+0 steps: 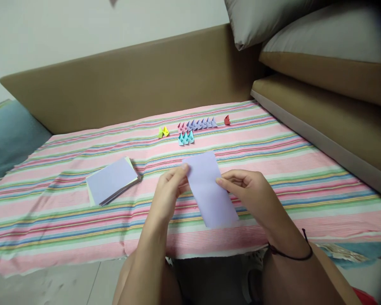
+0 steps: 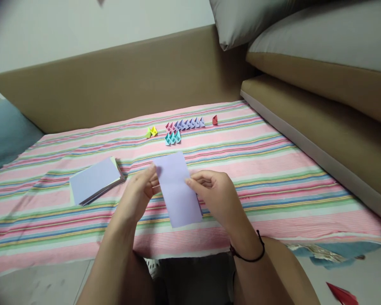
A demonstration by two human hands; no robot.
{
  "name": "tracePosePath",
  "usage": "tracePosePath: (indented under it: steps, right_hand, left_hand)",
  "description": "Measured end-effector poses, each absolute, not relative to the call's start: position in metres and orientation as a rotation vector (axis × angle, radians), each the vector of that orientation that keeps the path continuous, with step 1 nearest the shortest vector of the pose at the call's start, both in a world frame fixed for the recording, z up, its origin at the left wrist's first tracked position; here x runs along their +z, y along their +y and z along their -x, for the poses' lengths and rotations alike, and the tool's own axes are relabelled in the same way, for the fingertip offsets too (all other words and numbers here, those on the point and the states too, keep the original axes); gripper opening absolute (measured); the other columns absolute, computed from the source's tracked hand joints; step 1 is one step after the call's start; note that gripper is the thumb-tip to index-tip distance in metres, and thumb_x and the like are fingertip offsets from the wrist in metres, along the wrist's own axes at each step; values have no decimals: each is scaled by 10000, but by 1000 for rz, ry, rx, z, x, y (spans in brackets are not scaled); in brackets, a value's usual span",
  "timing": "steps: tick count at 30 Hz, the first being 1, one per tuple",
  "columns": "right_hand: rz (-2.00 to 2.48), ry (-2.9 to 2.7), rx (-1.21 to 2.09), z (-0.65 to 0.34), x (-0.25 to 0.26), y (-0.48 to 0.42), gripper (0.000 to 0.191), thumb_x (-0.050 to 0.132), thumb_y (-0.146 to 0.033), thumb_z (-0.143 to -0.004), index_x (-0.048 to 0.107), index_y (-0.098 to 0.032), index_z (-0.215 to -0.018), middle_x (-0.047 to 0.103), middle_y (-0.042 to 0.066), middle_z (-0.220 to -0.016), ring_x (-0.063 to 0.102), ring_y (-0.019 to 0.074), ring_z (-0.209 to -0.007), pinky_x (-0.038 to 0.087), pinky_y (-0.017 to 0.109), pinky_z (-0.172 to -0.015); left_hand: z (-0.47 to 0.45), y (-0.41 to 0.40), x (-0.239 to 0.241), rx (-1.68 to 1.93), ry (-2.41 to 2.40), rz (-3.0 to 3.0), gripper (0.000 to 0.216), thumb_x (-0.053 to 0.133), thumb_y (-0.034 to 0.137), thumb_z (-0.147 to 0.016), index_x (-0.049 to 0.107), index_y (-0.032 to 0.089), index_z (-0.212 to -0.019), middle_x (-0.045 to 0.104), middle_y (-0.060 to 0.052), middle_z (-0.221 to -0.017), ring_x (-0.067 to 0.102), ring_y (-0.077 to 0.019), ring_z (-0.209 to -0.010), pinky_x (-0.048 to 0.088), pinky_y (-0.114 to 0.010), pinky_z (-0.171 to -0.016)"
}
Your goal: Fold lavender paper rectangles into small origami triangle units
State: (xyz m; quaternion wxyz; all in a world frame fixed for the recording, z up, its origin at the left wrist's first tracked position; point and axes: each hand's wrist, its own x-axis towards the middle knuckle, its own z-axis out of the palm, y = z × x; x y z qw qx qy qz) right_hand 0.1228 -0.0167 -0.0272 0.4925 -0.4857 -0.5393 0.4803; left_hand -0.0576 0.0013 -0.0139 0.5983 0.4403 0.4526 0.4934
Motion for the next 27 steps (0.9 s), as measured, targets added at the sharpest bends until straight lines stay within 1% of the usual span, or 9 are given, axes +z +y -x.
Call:
tracePosePath:
  steps: [3, 6, 8, 11, 16, 19, 24, 27]
  right_hand:
    - [1197, -1237, 1098, -125, -29, -15, 208, 695, -387, -739, 702, -178, -744, 715, 47, -791, 658, 199, -750, 530, 297, -656]
    - [1216, -1205, 1072, -126, -30, -14, 195, 698, -370, -739, 713, -179, -776, 721, 49, -792, 666, 205, -750, 540, 300, -650]
    - [1220, -1192, 1047, -126, -31, -14, 194, 691, -367, -747, 718, -181, -791, 724, 50, -794, 670, 207, -748, 545, 307, -653]
    - [1233, -1177, 971, -126, -32, -13, 189, 674, -367, -762, 713, -182, -767, 725, 49, -785, 673, 205, -729, 544, 310, -647]
    - [1222, -1137, 921, -128, -34, -12, 193, 677, -371, -757, 712, -181, -762, 726, 54, -785, 676, 209, -725, 548, 314, -638]
    - [1206, -1082, 928, -128, -34, -11, 175, 701, -357, -737, 715, -184, -766, 727, 50, -781, 678, 208, -722, 551, 312, -634]
    - [1164, -1025, 962, -129, -33, -10, 144, 708, -317, -735, 721, -182, -785, 715, 31, -745, 670, 192, -718, 549, 298, -643]
    - [1142, -1003, 1005, -130, -33, -11, 141, 704, -311, -745, 725, -182, -796, 706, 24, -734, 653, 176, -695, 546, 291, -636]
  left_hand:
    - [52, 0, -16, 893, 1062, -1094, 347, 737, 472, -652, 666, 134, -617, 656, -50, -614, 618, -170, -584, 502, -287, -619]
    - [47, -1, -19, 923, 1101, -1131, 370, 735, 483, -648, 645, 133, -565, 645, -41, -561, 606, -161, -530, 511, -290, -603]
    - [45, -1, -20, 958, 1119, -1157, 352, 733, 475, -653, 654, 138, -589, 650, -37, -571, 614, -168, -549, 519, -298, -618]
    - [45, -2, -20, 912, 1117, -1195, 309, 755, 435, -643, 677, 136, -648, 654, -40, -585, 632, -189, -597, 526, -315, -638]
    - [45, -4, -21, 917, 1137, -1250, 306, 779, 425, -606, 682, 141, -660, 651, -38, -566, 633, -195, -591, 519, -304, -587]
    - [44, -5, -20, 902, 1144, -1269, 306, 798, 418, -577, 683, 143, -650, 644, -37, -551, 607, -182, -546, 499, -292, -536]
    - [45, -4, -19, 866, 1169, -1292, 258, 783, 372, -617, 673, 140, -645, 624, -14, -560, 543, -117, -514, 432, -240, -516]
    - [45, -3, -20, 864, 1199, -1287, 259, 792, 359, -604, 660, 137, -625, 597, -5, -546, 509, -105, -509, 401, -235, -506]
